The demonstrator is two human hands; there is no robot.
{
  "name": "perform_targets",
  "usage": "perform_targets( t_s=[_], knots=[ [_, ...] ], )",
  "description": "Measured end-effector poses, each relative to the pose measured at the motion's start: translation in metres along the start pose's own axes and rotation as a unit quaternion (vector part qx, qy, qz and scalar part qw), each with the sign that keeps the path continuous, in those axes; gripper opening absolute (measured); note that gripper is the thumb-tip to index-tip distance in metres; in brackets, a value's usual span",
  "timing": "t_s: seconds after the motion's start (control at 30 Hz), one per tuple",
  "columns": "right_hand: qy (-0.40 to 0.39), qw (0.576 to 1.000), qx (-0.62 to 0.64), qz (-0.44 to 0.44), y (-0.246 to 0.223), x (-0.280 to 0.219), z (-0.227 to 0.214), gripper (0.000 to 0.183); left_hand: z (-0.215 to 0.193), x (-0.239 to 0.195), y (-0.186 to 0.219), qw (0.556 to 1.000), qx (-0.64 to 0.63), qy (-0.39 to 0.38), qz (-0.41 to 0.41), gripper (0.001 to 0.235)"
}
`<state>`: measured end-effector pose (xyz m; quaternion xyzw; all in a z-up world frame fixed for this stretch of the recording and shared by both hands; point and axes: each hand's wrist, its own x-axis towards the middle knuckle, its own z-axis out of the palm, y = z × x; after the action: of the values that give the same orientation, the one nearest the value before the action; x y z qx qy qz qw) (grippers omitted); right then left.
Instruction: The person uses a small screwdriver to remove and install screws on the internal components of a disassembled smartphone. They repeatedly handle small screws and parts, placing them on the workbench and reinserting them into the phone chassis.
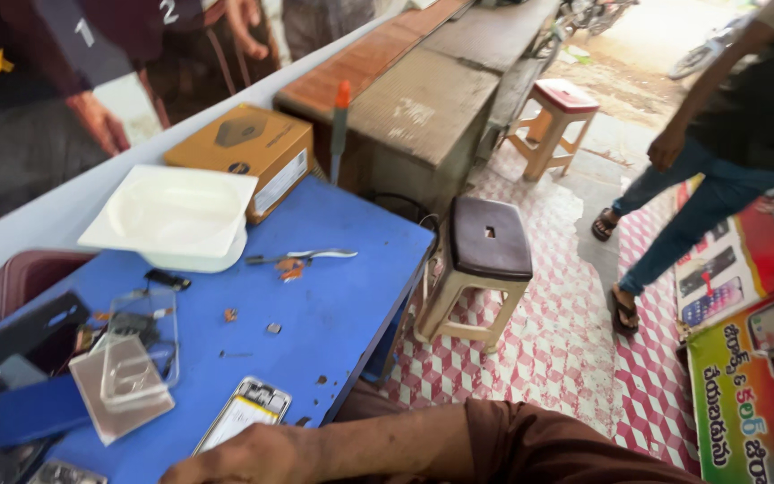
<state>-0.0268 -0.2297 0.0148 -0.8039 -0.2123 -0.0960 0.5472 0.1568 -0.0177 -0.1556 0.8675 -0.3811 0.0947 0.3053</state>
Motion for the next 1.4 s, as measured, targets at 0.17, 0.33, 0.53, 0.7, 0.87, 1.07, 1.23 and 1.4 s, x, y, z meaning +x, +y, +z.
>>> perform_targets(
  t_s=[0.17,0.33,0.53,0.7,0.87,1.07,1.23,1.4],
  knots=[
    [-0.015,0.998,-0.007,-0.062,0.037,0.005,0.01,0.026,0.014,-0.065,-0.012,1.0,-0.006,0.029,-0.002,0.113],
    [-0.005,0.997,0.067,-0.022,0.039,0.007,0.011,0.028,0.013,-0.116,0.031,0.997,0.03,0.025,-0.064,0.114],
    [-0.056,0.99,-0.085,-0.099,0.012,0.032,-0.006,0.037,-0.063,-0.073,0.102,0.988,-0.075,-0.007,-0.131,0.118],
    [-0.232,0.895,0.34,0.173,0.026,0.037,-0.015,0.033,-0.116,-0.057,0.155,0.99,0.025,0.049,-0.133,0.092],
    [-0.154,0.92,-0.318,-0.168,0.03,0.034,0.019,0.026,-0.132,-0.056,0.16,0.979,-0.078,0.044,-0.183,0.105],
    [-0.123,0.988,-0.088,-0.02,0.022,0.033,0.02,0.036,-0.125,-0.06,0.158,0.982,-0.061,0.036,-0.178,0.107],
    [-0.201,0.966,-0.111,-0.119,0.027,0.049,0.004,0.032,-0.121,-0.063,0.157,0.983,-0.057,0.041,-0.171,0.111],
    [-0.118,0.989,-0.076,-0.054,0.025,0.033,0.022,0.027,-0.118,-0.066,0.159,0.984,-0.047,0.049,-0.163,0.108]
  ],
)
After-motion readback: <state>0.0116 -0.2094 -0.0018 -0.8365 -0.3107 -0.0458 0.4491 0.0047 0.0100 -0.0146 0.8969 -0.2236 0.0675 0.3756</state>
